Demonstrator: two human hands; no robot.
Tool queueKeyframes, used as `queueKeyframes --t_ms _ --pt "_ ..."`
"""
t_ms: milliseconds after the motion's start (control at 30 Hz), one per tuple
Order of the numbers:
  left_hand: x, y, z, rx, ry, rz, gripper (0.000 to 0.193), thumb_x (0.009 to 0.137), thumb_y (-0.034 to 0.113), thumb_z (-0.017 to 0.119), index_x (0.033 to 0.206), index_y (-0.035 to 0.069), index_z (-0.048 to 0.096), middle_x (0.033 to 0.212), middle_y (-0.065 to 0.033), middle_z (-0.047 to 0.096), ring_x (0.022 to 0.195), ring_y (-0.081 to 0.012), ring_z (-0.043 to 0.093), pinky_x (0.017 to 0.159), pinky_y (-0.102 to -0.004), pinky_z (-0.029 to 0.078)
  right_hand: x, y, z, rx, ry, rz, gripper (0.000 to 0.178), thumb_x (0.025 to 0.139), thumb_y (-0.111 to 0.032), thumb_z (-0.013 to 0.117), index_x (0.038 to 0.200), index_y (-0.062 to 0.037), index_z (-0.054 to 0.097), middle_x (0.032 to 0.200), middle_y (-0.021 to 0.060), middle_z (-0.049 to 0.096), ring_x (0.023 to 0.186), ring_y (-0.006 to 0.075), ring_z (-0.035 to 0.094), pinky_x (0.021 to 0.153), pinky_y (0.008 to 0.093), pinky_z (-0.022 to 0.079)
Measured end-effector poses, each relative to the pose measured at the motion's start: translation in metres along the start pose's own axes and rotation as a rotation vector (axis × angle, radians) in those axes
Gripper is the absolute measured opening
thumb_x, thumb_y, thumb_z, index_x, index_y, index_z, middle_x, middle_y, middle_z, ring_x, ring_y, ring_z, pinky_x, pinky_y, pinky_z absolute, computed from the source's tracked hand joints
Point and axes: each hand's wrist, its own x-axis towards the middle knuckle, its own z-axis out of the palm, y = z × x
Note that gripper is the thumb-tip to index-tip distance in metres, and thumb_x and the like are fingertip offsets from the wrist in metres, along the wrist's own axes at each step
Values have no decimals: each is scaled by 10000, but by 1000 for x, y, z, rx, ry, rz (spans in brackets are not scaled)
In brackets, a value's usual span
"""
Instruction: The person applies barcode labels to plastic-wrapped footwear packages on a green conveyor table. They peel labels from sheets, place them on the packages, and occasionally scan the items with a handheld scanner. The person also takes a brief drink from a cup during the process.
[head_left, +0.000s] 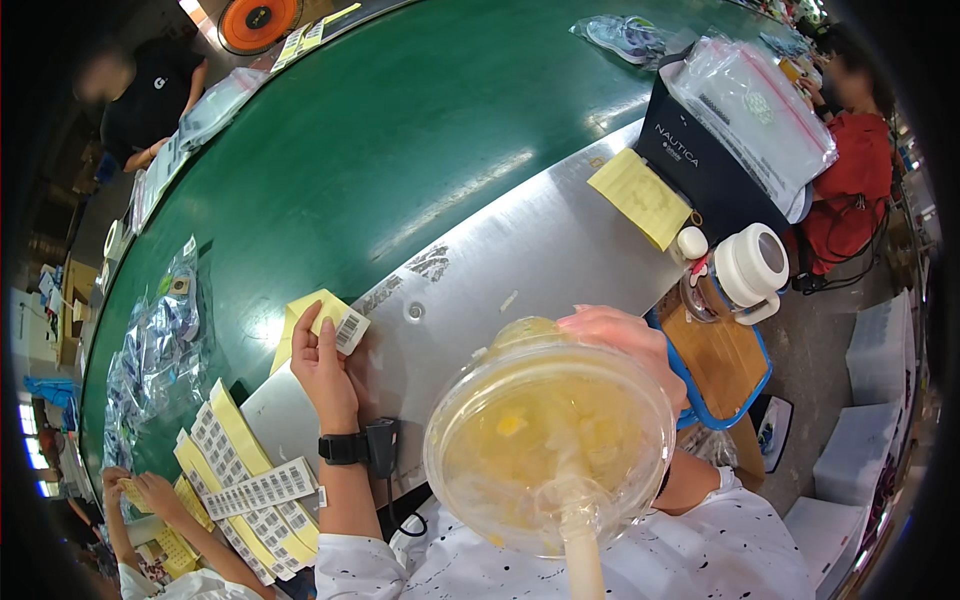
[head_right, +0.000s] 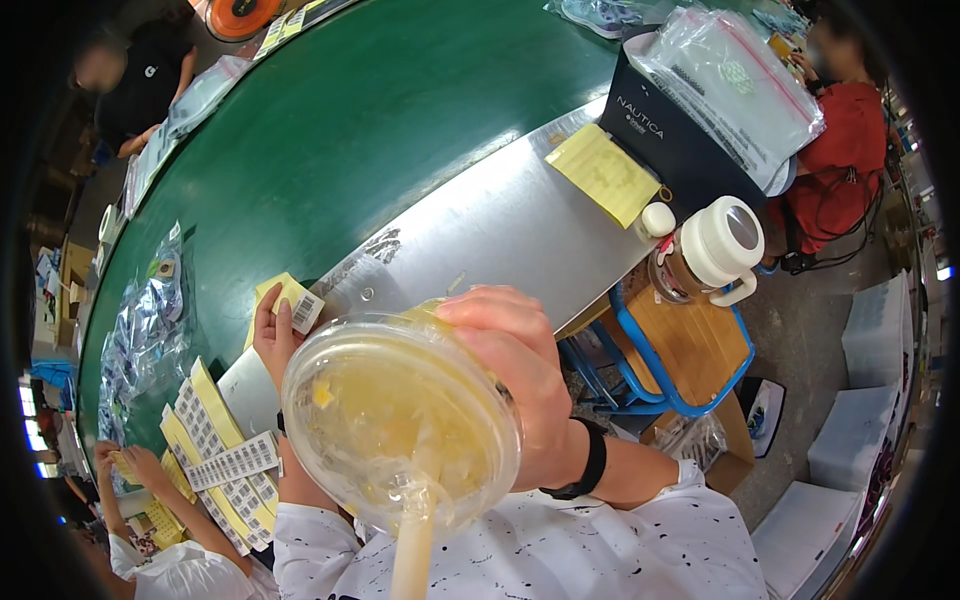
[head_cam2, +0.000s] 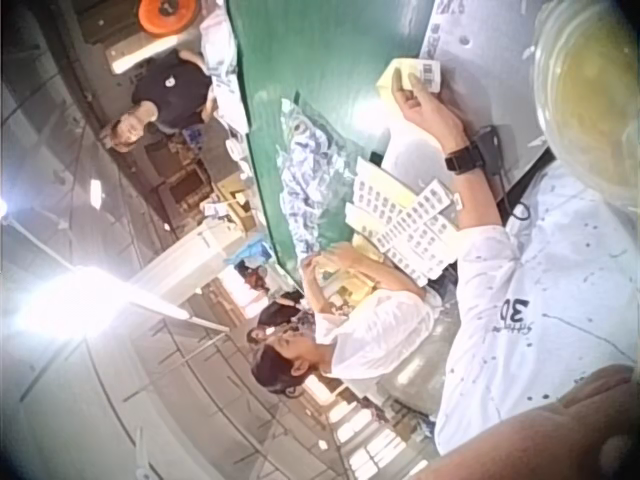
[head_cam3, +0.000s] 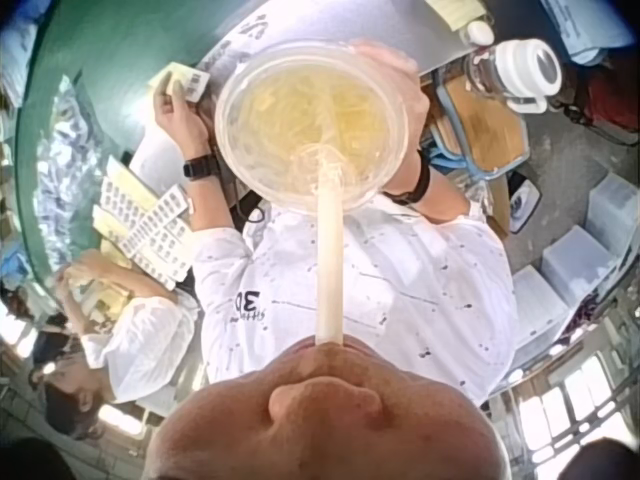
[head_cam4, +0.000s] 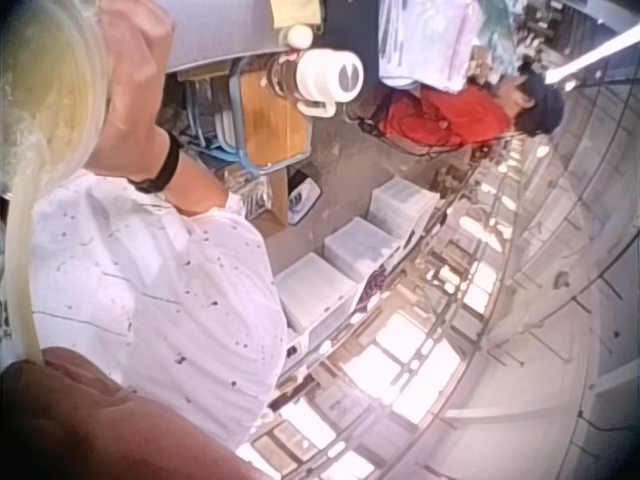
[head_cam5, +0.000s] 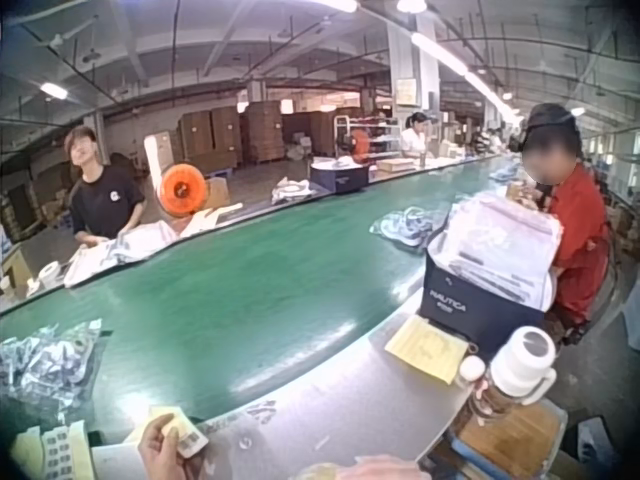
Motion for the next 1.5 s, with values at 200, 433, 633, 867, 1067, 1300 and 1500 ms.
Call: queueKeyframes --t_ms 200,433,633,867,1067,1300,1500 --pt "1 -2 3 3 -13 17 276 963 101 542 1228 27 565 833 -2 615 667 -27 565 550 -154 432 -2 3 0 2 15 -19 731 665 -178 852 1237 -6 430 1166 239 540 995 340 557 913 513 440" --pt "11 4 12 21 40 48 285 953 104 561 1223 15 574 707 62 457 583 -23 438 510 -173 357 3 9 2 3 26 -29 724 663 -164 853 1234 0 439 1162 235 543 993 344 555 892 498 449" --pt "5 -5 3 24 8 45 301 950 111 575 1232 6 570 768 39 489 639 -11 461 530 -170 354 5 -2 -2 36 14 112 734 650 -145 864 1235 21 454 1151 232 548 982 342 559 862 449 462" --pt "4 -3 7 -9 -14 50 299 971 68 511 1257 -20 529 921 -39 608 805 -109 637 693 -226 544 5 10 -16 -23 -14 323 679 685 -126 834 1220 50 454 1164 205 558 1047 294 580 868 393 488" --pt "4 -2 -8 11 -34 -20 316 970 91 525 1271 -4 517 999 -67 623 850 -114 634 745 -249 545 23 95 -54 -60 303 531 655 715 -79 811 1245 3 435 1167 119 583 1031 191 597 868 312 516" --pt "6 -2 -17 -20 -2 0 314 949 97 567 1252 13 558 776 40 474 674 -31 489 600 -189 402 30 197 -84 -196 646 564 658 698 -130 828 1211 25 446 1185 134 563 1076 206 564 954 325 434" --pt "5 -4 -20 -3 -21 2 317 953 101 561 1257 8 551 786 37 505 710 -43 543 639 -194 455 16 230 -91 -389 638 595 704 673 -173 845 1218 21 444 1201 144 559 1104 241 558 985 345 412"
